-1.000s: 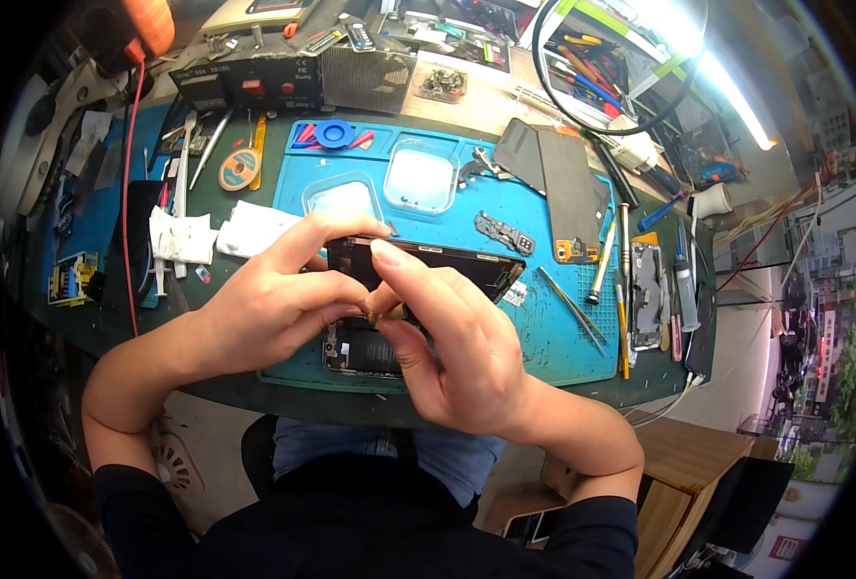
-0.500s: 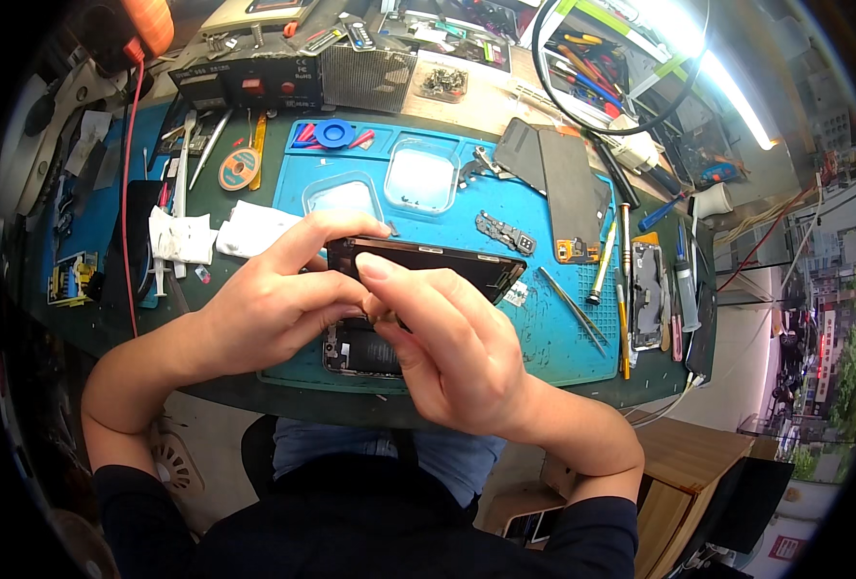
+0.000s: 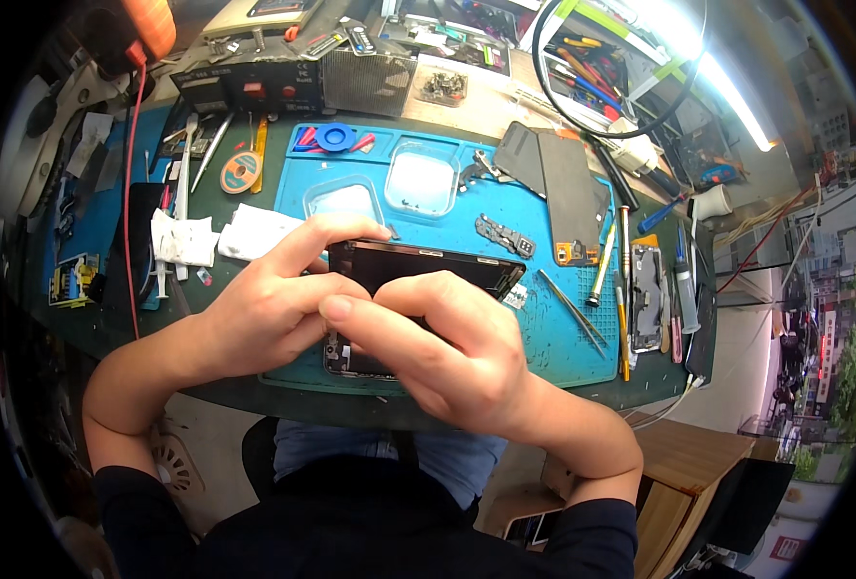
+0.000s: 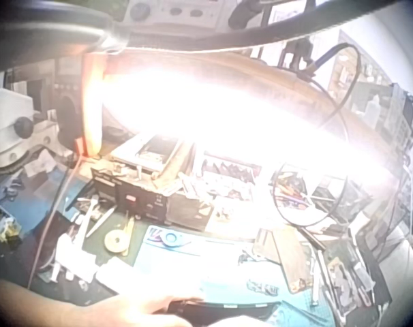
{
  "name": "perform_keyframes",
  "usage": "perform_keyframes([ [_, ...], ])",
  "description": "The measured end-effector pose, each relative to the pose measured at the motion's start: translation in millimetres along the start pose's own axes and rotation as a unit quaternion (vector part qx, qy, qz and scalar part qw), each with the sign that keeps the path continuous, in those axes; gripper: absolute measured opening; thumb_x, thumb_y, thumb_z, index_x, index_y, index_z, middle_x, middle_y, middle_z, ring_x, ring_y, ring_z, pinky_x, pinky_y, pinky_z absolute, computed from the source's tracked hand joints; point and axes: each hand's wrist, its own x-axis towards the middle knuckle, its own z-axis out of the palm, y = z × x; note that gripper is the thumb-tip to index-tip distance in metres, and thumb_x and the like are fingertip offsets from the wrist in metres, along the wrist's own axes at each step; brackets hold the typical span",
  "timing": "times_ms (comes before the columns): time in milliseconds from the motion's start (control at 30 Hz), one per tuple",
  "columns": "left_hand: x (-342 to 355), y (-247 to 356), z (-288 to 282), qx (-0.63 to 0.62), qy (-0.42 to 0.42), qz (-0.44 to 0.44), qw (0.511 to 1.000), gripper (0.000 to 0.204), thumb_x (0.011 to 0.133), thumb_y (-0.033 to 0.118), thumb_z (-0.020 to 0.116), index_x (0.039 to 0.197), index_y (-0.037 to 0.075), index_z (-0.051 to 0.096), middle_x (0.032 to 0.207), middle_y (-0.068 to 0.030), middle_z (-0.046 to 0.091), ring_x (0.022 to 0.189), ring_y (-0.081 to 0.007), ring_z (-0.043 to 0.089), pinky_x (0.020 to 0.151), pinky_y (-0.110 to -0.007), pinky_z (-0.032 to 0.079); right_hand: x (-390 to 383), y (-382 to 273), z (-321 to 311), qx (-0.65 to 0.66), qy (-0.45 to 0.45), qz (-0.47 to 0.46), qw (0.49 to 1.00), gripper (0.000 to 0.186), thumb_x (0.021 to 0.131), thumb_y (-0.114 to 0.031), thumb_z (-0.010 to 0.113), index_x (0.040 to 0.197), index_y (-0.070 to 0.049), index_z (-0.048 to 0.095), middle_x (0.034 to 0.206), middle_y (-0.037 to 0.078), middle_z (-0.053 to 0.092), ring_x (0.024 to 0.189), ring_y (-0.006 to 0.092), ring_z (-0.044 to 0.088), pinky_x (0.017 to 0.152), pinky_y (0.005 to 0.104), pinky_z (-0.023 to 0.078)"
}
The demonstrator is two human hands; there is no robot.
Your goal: The person disassembles a smartphone, removes the battery, and uses a wooden stick to clean the internal components. They then reassemble the device, connect a charging cable, and test the screen functionality.
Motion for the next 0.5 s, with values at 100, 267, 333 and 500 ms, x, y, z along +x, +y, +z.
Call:
perform_keyframes([
  [100, -1.9, -0.9, 1.3, -0.011, 0.007, -0.012, 1.000, 0.022, 0.088, -0.006, 0.069, 0.109, -0.004, 0.070, 0.141, -0.0198, 0.055, 0.127, -0.0361, 0.060, 0.095, -0.041, 0.058, 9.3, -7.6, -7.4, -0.037, -0.022, 0.008, 0.999, 0.048, 0.083, 0.003, 0.079, 0.129, -0.002, 0.072, 0.094, 0.011, 0.067, 0.075, 0.0209, 0.066, 0.062, 0.0318, 0.055],
  [267, 0.8, 0.1, -2.1, 0.029, 0.020, 0.010, 0.999, 0.019, 0.088, -0.001, 0.073, 0.107, -0.002, 0.071, 0.138, -0.0176, 0.057, 0.121, -0.0347, 0.063, 0.094, -0.041, 0.058, 10.9, -11.8, -5.6, 0.026, -0.036, 0.074, 0.996, 0.051, 0.083, 0.004, 0.078, 0.133, -0.001, 0.069, 0.096, 0.013, 0.067, 0.077, 0.0241, 0.067, 0.065, 0.0330, 0.056],
  [333, 1.0, -0.9, -1.4, 0.047, 0.038, 0.019, 0.998, 0.014, 0.087, 0.005, 0.076, 0.100, 0.002, 0.071, 0.133, -0.0142, 0.060, 0.115, -0.0341, 0.065, 0.091, -0.041, 0.057, 13.5, -14.8, -5.9, 0.054, -0.040, 0.088, 0.994, 0.053, 0.083, 0.008, 0.075, 0.135, 0.001, 0.067, 0.102, 0.017, 0.069, 0.084, 0.0278, 0.069, 0.070, 0.0354, 0.058],
  [500, 0.5, -1.4, -4.1, 0.025, 0.005, 0.002, 1.000, 0.022, 0.087, 0.002, 0.077, 0.109, -0.002, 0.073, 0.139, -0.0170, 0.059, 0.123, -0.0344, 0.063, 0.097, -0.041, 0.057, 3.3, -12.6, -5.2, 0.066, -0.035, 0.112, 0.991, 0.055, 0.083, 0.006, 0.076, 0.136, 0.003, 0.065, 0.109, 0.018, 0.067, 0.089, 0.0303, 0.068, 0.076, 0.0376, 0.058],
])
